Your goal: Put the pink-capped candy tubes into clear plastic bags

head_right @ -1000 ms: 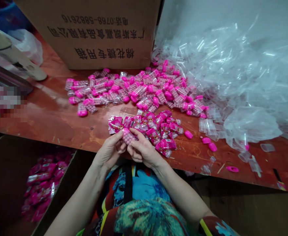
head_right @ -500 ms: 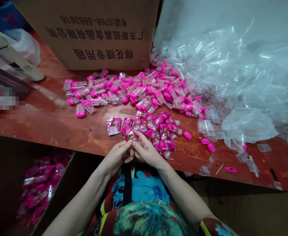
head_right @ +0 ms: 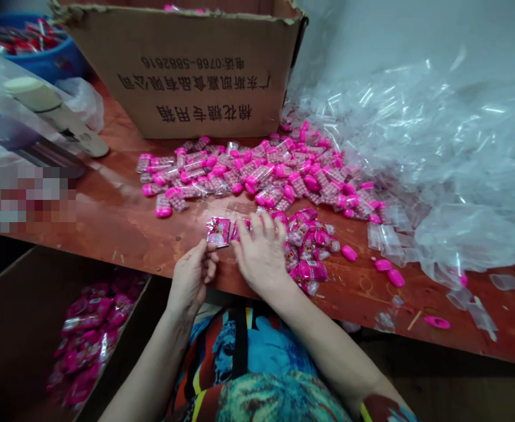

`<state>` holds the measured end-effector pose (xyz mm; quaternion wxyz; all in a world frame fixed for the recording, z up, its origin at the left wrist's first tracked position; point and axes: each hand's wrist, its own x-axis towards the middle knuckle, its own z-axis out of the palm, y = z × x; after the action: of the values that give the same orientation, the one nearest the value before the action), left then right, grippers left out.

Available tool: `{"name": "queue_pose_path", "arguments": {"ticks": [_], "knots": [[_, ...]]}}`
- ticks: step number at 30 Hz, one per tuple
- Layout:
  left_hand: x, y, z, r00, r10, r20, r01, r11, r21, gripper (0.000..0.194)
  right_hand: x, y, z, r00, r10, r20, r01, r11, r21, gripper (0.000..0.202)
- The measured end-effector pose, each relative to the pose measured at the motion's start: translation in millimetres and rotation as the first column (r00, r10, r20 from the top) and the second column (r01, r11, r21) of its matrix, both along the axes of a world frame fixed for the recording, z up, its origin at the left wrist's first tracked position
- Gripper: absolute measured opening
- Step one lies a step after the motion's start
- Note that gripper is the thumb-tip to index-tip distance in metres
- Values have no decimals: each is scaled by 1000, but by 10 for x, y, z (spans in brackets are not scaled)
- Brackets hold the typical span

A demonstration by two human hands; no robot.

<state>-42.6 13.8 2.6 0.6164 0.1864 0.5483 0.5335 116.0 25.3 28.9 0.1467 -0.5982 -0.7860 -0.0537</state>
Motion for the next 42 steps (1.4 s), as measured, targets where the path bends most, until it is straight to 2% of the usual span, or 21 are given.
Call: {"name": "queue_pose_path", "arguments": {"ticks": [3,5,7,12,15,19,21,24,26,29,32,35,36,38,42], "knots": [[-17,-7,7,1000,25,14,-24,1000,-4,38,-387,234,-168,995,87,45,-78,982,-175,51],[-33,-35,-1,999,32,13,-32,999,-18,37,-514,315,-268,990,120,73,-98,963,-252,51],[-51,-63,-19,999,38,16,-37,999,-29,35,-561,326,-341,990,117,83,-91,959,-269,48],[-77,-83,-55,998,62,31,-61,998,-24,33,-543,222,-461,991,127,45,-118,979,-165,36],[-86,-76,-44,995,93,-36,-92,996,12,35,-489,163,-533,985,170,12,-169,984,-52,31],[-97,-74,-6,992,-21,-123,24,1000,18,40,-372,39,-561,966,255,-50,-247,960,131,29],[-89,-77,17,993,-68,-101,72,997,36,36,-299,-51,-521,954,280,-105,-263,953,149,29],[-36,-80,56,995,-95,-18,95,994,58,29,-188,-175,-413,929,188,-318,-174,982,69,32],[34,-75,85,989,-138,46,136,990,46,28,-125,-214,-338,838,77,-541,-95,995,-6,37],[168,-52,119,972,-196,130,193,981,34,27,-56,-196,-261,562,-69,-825,-72,989,-131,39],[276,-23,130,966,-221,133,221,975,18,26,-4,-141,-241,321,-174,-931,-138,964,-228,37],[331,1,121,966,-252,58,251,968,14,30,43,-117,-260,194,-230,-954,-213,939,-270,36],[345,9,114,966,-255,35,255,967,14,31,58,-117,-269,186,-230,-955,-218,938,-268,34],[377,26,98,967,-253,6,253,967,5,32,90,-124,-286,239,-191,-952,-185,954,-237,31],[461,62,84,966,-260,-9,260,965,-22,30,166,-122,-280,495,-27,-869,-118,988,-99,35]]}}
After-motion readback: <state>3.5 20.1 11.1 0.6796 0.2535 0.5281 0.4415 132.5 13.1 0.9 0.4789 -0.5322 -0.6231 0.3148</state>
